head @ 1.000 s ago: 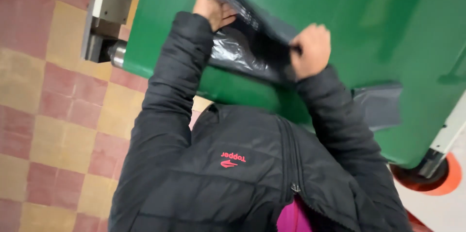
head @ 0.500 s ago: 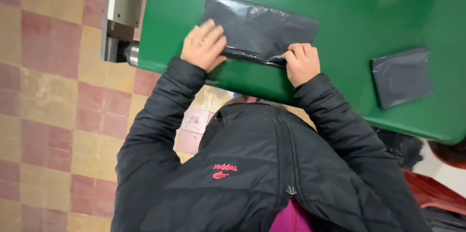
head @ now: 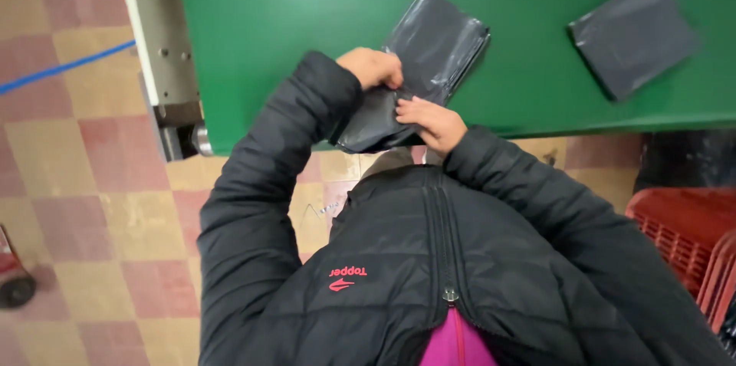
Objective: Folding industrial plastic bags on a conveyor belt and stacking them in a crate.
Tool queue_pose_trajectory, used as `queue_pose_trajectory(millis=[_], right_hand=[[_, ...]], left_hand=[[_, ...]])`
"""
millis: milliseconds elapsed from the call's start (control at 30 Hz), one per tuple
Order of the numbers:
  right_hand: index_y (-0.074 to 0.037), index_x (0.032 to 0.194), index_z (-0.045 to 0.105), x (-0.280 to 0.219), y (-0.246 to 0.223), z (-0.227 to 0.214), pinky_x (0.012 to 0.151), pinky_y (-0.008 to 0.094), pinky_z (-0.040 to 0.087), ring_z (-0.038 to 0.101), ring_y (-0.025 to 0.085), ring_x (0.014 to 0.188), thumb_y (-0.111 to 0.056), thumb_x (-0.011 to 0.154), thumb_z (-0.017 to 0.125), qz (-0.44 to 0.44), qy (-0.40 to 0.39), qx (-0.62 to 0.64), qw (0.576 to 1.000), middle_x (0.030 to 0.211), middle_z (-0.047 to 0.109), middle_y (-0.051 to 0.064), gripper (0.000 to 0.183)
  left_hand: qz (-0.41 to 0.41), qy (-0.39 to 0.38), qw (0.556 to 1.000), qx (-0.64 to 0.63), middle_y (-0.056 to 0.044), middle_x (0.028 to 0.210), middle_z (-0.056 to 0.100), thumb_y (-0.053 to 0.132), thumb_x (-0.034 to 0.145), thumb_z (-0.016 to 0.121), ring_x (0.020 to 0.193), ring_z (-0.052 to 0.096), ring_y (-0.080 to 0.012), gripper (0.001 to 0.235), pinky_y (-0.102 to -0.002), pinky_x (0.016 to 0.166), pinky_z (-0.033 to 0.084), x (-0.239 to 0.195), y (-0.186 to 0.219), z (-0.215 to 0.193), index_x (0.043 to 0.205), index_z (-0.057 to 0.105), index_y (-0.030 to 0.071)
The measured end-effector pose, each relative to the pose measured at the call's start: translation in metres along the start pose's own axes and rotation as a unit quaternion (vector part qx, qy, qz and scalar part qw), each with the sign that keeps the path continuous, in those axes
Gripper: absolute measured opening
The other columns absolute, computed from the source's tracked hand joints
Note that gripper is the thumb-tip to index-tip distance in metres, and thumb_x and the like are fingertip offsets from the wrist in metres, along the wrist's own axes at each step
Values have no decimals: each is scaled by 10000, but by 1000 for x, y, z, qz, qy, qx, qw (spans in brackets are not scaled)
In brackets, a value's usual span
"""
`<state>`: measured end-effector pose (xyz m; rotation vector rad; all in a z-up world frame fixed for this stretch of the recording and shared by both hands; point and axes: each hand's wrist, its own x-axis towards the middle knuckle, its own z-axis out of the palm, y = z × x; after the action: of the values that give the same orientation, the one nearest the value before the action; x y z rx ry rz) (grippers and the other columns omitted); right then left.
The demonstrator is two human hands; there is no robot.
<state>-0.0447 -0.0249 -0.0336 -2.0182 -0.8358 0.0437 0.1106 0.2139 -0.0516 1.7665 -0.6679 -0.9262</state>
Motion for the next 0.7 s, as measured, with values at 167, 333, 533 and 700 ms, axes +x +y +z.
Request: queue_pose_trajectory(millis=[167, 333, 533, 700], right_hand=[[14, 1341, 643, -71, 69, 43, 945, 407, 444, 560, 233, 1015, -14, 1085, 514, 352, 207, 280, 869, 1151, 679, 138, 288], [-19, 1373, 549, -20, 44, 10, 1032, 383, 540, 675, 236, 1185, -110, 1061, 462, 372, 300, 555, 681, 1346, 664, 118, 336], [13, 1322, 540, -17, 51, 10, 980, 445, 561, 697, 271, 1089, -126, 1073, 439, 430, 309, 550, 646, 1267, 670, 134, 303], [12, 1348, 529, -39, 56, 15, 892, 410, 522, 649, 232, 1015, -140, 1026, 530, 433, 338, 521, 653, 1225, 657, 98, 356]], left_hand=[[-97, -2, 986, -136, -69, 866, 748, 465, 1040, 483, 795, 702, -224, 476, -336, 712, 520, 27, -64, -3, 989, 749, 73], [-3, 161, 985, 60, -116, 820, 654, 406, 1048, 632, 712, 629, -318, 356, -407, 669, 495, 21, -32, 11, 968, 648, 60], [26, 379, 854, 355, -154, 957, 612, 384, 988, 674, 782, 621, -382, 358, -479, 643, 501, 28, 33, 34, 985, 544, 50], [155, 368, 852, 339, -156, 989, 558, 219, 937, 739, 889, 591, -384, 284, -458, 723, 521, 41, 37, 45, 1006, 534, 36]])
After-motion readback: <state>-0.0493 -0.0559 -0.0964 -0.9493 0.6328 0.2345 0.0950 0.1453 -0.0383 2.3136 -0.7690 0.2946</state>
